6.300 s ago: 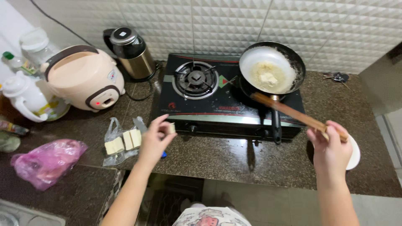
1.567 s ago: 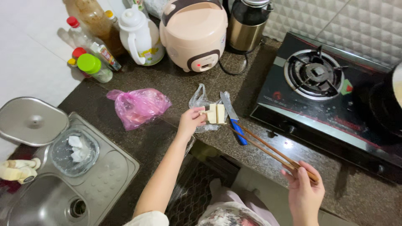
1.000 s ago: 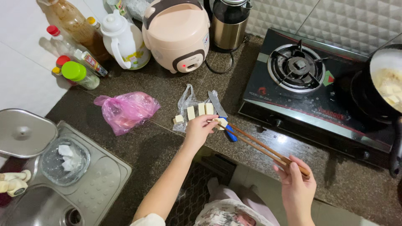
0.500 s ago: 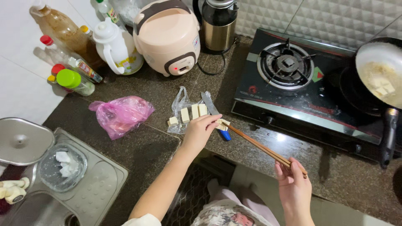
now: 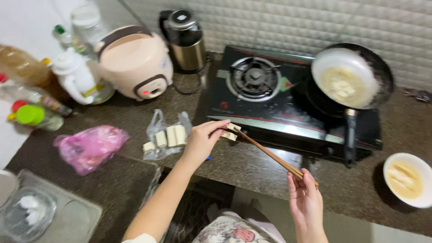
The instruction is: The person places rectangular tofu pieces into a hot pan on a gas stove using chopsticks. They add the pieces one at a time from a plastic bag and stir them in the pan as they cook.
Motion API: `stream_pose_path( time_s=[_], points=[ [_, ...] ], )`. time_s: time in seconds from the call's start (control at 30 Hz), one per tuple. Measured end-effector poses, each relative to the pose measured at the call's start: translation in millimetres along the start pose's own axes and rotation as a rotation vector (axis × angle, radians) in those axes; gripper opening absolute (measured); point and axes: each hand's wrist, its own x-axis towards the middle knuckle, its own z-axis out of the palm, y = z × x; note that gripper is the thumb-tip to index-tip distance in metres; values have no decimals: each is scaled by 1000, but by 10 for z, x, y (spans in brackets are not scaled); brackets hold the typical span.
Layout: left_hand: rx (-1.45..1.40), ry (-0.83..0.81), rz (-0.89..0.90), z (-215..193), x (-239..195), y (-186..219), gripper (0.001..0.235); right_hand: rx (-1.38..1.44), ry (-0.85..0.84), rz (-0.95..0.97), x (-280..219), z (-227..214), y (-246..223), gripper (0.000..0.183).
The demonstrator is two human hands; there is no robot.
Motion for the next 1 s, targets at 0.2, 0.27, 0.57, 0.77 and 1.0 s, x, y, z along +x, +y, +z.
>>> stream_pose_path(
  time_s=[0.2, 0.27, 0.57, 0.77, 1.0],
  points=[
    [-434, -84, -173, 608, 356, -192, 31, 135, -24, -160, 170, -412, -586, 18],
    [-571, -113, -290, 732, 459, -355, 31, 158, -7, -266, 273, -528, -954, 15],
    [-1031, -22, -544, 783, 379, -1124, 37, -233, -13, -727, 1153, -646, -2522, 16],
    [-1058, 91, -583, 615, 194, -1330, 31, -508, -130, -757, 1847, -485, -2855, 18],
    [-1052, 131, -600, 554, 3, -1428, 28, -754, -204, -740, 2046, -262, -3045, 17]
  ],
)
